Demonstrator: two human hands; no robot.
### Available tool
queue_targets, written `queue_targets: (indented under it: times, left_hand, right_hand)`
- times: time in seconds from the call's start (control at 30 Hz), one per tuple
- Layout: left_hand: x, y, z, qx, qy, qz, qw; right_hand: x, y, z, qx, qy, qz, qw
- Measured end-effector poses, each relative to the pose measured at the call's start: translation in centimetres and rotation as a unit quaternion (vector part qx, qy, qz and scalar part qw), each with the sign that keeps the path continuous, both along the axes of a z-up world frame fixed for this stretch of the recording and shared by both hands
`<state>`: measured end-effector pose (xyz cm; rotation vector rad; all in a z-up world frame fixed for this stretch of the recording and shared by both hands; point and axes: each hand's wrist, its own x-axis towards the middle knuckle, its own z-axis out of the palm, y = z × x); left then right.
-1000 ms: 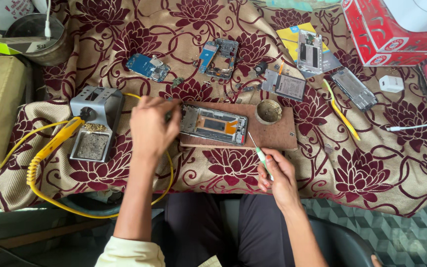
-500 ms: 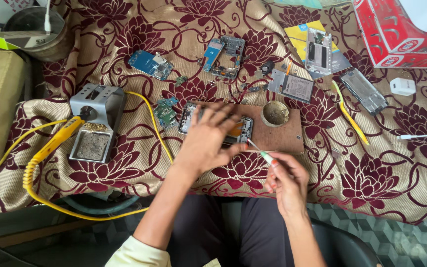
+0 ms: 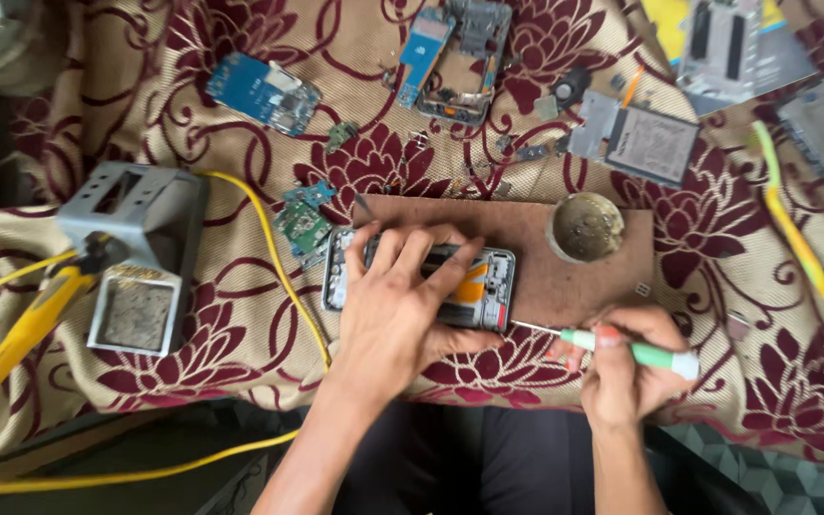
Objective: The person cleans a small green circuit board with a toothbrush, then uses a screwdriver to pry open a disassembled mobile phone casing and manipulate internal components.
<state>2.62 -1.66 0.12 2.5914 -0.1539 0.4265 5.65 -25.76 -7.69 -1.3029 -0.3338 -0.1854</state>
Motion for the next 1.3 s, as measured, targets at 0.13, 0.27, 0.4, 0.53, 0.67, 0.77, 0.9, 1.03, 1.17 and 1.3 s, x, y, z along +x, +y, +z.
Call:
queue_targets:
  times: [0.13,0.27,0.4,0.53,0.67,0.77,0.9,1.03,1.17,1.3]
  left_hand:
    - [0.4,-0.2,-0.2,-0.041,0.069,0.028,0.996]
    - [0.5,-1.0,0.0,-0.032,0.057,0.057,0.996]
    - [0.4,-1.2,0.1,-0.052,0.068,0.071,0.994]
    - [0.4,-1.4,0.0,-0.066,0.047,0.074,0.994]
    - [0.4,-1.2,0.1,-0.082,0.056,0.073,0.992]
    - [0.3,-1.0,0.1,-0.093,0.063,0.070,0.991]
    - [0.3,-1.0,-0.2,-0.100,0.064,0.068,0.991]
    - [0.4,-0.9,-0.2,-0.105,0.065,0.068,0.990]
    - [0.4,-1.0,-0.2,-0.111,0.061,0.069,0.990]
    - [0.3,-0.9,-0.3,-0.116,0.057,0.068,0.989]
  right_hand:
    - [-0.6,-0.1,1.1,-0.240,-0.067,-0.068,0.966]
    - [0.1,1.0,2.3,-0.243,-0.157,-0.048,0.956]
    - [0.7,2.0,2.7,-0.250,-0.187,-0.047,0.949]
    - [1.0,2.2,2.6,-0.251,-0.225,-0.023,0.941]
    - [0.6,2.2,3.0,-0.268,-0.197,-0.030,0.943]
    - [0.0,2.3,3.5,-0.306,-0.138,-0.047,0.941]
    - [-0.3,2.1,3.4,-0.311,-0.113,-0.048,0.943]
    - [-0.5,1.8,2.9,-0.286,-0.094,-0.045,0.952]
    - [-1.0,1.6,2.5,-0.257,-0.034,-0.051,0.964]
    - [-1.1,1.6,2.3,-0.267,-0.094,-0.052,0.958]
